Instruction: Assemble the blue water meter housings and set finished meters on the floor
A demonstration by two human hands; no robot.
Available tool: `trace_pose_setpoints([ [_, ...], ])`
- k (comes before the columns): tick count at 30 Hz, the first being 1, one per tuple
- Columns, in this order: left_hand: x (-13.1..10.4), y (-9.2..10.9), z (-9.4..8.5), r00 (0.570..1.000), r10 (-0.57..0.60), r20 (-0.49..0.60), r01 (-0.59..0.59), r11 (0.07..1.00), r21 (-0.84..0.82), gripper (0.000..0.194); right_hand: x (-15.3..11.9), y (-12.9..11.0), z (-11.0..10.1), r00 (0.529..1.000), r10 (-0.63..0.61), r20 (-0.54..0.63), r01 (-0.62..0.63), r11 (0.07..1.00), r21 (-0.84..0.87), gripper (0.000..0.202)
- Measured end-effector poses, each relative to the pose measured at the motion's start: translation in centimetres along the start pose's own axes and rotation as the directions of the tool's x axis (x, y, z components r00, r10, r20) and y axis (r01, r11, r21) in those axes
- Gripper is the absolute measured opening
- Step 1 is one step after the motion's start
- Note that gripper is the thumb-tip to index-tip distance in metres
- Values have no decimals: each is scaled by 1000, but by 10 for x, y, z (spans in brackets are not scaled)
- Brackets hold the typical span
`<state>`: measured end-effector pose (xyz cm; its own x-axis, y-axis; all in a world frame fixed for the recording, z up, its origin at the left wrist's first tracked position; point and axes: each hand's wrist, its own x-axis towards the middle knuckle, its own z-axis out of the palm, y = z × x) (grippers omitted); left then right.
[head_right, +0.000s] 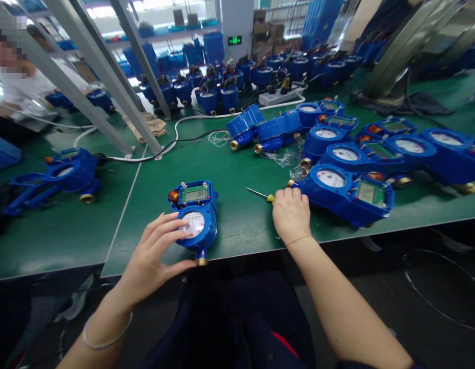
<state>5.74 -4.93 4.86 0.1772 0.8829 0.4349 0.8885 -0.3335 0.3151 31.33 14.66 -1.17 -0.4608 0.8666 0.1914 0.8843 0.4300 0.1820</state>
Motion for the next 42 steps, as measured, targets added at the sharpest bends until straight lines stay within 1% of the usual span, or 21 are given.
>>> trace_pose_setpoints([
  [1, 2, -4, -3, 993, 73, 92, -80, 994, 70, 52, 1, 0, -1, 1000, -12, 0, 12, 1000, 11, 16],
  [3, 7, -12, -8, 963, 184, 198, -223, 954, 200, 53, -1, 0, -10, 998, -26, -61, 30, 998, 55, 15],
  [5, 14, -16, -10, 932, 280, 231, -340, 899, 277, 52, -7, 0, -28, 978, 12, -210, 22, 987, 161, 18],
  [7, 21, -18, -13, 897, 355, 265, -423, 864, 274, 49, -21, -2, -50, 928, 130, -349, 11, 927, 375, 23],
  [8, 25, -19, -16, 886, 369, 280, -438, 865, 245, 45, -30, -3, -60, 906, 204, -371, 20, 855, 518, 25],
  [9, 30, -19, -20, 882, 368, 295, -434, 877, 206, 41, -41, -5, -68, 900, 269, -344, 33, 744, 668, 26],
  [10, 37, -20, -24, 881, 350, 319, -416, 893, 170, 38, -52, -7, -73, 912, 308, -269, 36, 594, 803, 26],
  [11, 44, -20, -30, 880, 320, 351, -389, 910, 144, 36, -64, -11, -75, 936, 312, -166, 19, 424, 905, 26],
  [12, 53, -19, -36, 875, 278, 396, -354, 925, 134, 36, -76, -15, -74, 959, 278, -54, -22, 262, 965, 25],
  [13, 63, -18, -42, 864, 224, 451, -316, 938, 140, 36, -88, -20, -70, 974, 222, 47, -78, 134, 988, 24],
  [14, 74, -17, -47, 843, 161, 513, -277, 947, 159, 36, -99, -25, -64, 979, 160, 126, -137, 54, 989, 24],
  [15, 85, -16, -52, 816, 93, 570, -239, 953, 186, 35, -110, -31, -57, 977, 110, 183, -186, 22, 982, 24],
  [16, 96, -15, -55, 786, 26, 618, -201, 956, 215, 33, -120, -37, -50, 973, 70, 218, -221, 26, 975, 23],
  [18, 114, -13, -58, 731, -73, 678, -140, 957, 253, 31, -136, -48, -38, 969, 13, 247, -247, 86, 965, 21],
  [20, 126, -13, -58, 698, -119, 706, -102, 959, 263, 32, -146, -57, -30, 971, -13, 240, -235, 149, 960, 18],
  [22, 131, -13, -57, 678, -134, 723, -88, 962, 260, 32, -150, -64, -26, 977, -16, 210, -204, 189, 961, 16],
  [29, 127, -11, -54, 674, -188, 714, -54, 952, 302, 33, -139, -80, -21, 996, -16, 85, -78, 260, 963, 12],
  [34, 124, -9, -50, 701, -183, 690, -55, 950, 308, 33, -131, -87, -19, 999, 17, -49, 41, 325, 945, 12],
  [37, 123, -8, -50, 705, -194, 682, -62, 941, 332, 35, -128, -84, -21, 989, 18, -147, 131, 357, 925, 12],
  [40, 123, -7, -50, 701, -193, 687, -62, 942, 329, 36, -129, -75, -26, 968, 29, -248, 226, 319, 920, 14],
  [42, 123, -7, -49, 702, -190, 687, -65, 943, 327, 35, -132, -67, -30, 961, 105, -257, 219, 285, 933, 14],
])
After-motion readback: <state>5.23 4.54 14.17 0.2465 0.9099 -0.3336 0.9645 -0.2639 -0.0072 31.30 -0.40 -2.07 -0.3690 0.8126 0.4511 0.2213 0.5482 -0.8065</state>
